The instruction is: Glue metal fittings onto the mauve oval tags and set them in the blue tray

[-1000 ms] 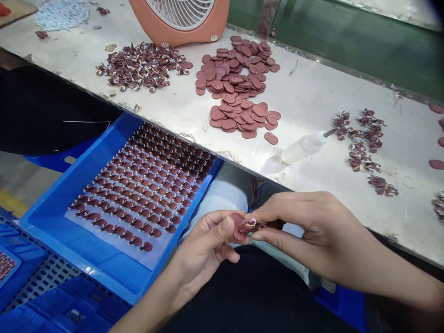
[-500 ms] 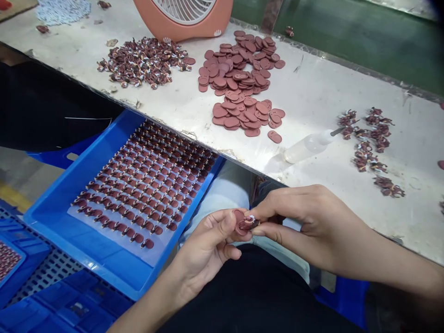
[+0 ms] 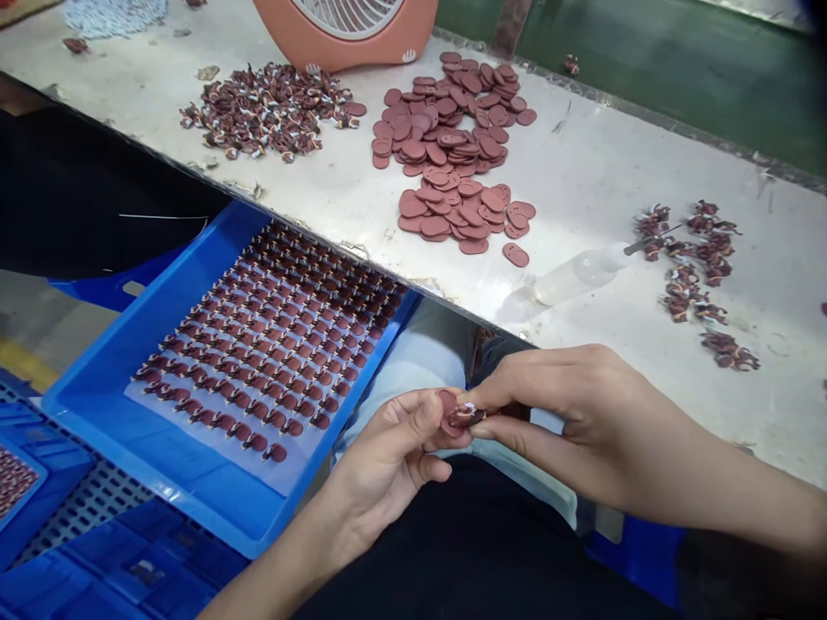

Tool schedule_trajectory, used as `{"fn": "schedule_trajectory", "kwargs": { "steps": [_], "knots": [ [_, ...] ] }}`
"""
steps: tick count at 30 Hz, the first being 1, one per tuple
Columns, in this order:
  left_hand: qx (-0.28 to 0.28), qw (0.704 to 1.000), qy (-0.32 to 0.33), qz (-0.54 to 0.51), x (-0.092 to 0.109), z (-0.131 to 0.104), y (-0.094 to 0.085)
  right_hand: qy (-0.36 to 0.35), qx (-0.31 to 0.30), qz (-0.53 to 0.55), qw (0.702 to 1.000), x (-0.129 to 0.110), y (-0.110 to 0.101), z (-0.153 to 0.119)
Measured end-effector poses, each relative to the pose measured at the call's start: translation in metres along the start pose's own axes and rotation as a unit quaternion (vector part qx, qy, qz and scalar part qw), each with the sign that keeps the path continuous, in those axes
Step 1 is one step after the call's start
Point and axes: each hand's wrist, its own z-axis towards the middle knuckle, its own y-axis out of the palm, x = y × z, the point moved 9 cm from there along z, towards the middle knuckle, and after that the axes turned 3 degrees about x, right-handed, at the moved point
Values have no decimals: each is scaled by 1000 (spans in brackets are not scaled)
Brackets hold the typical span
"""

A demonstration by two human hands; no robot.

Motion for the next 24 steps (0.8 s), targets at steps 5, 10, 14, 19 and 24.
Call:
{"fn": "schedule_trajectory", "kwargs": {
  "steps": [5, 10, 14, 19, 24],
  "knots": [
    [34, 999, 5, 0, 1, -1, -3, -17, 5, -30, 999, -5, 0, -1],
    [37, 998, 36, 21, 7, -8, 3, -51, 12, -53, 997, -18, 1, -7],
    [16, 998, 60, 31, 11, -16, 14, -70, 15, -82, 994, -30, 0, -18],
    [-9, 997, 72, 40, 13, -20, 22, -93, 34, -122, 988, -39, -5, -27],
    [-9, 997, 66, 38, 11, -17, 20, -52, 7, -127, 991, -29, -3, -27]
  ]
}}
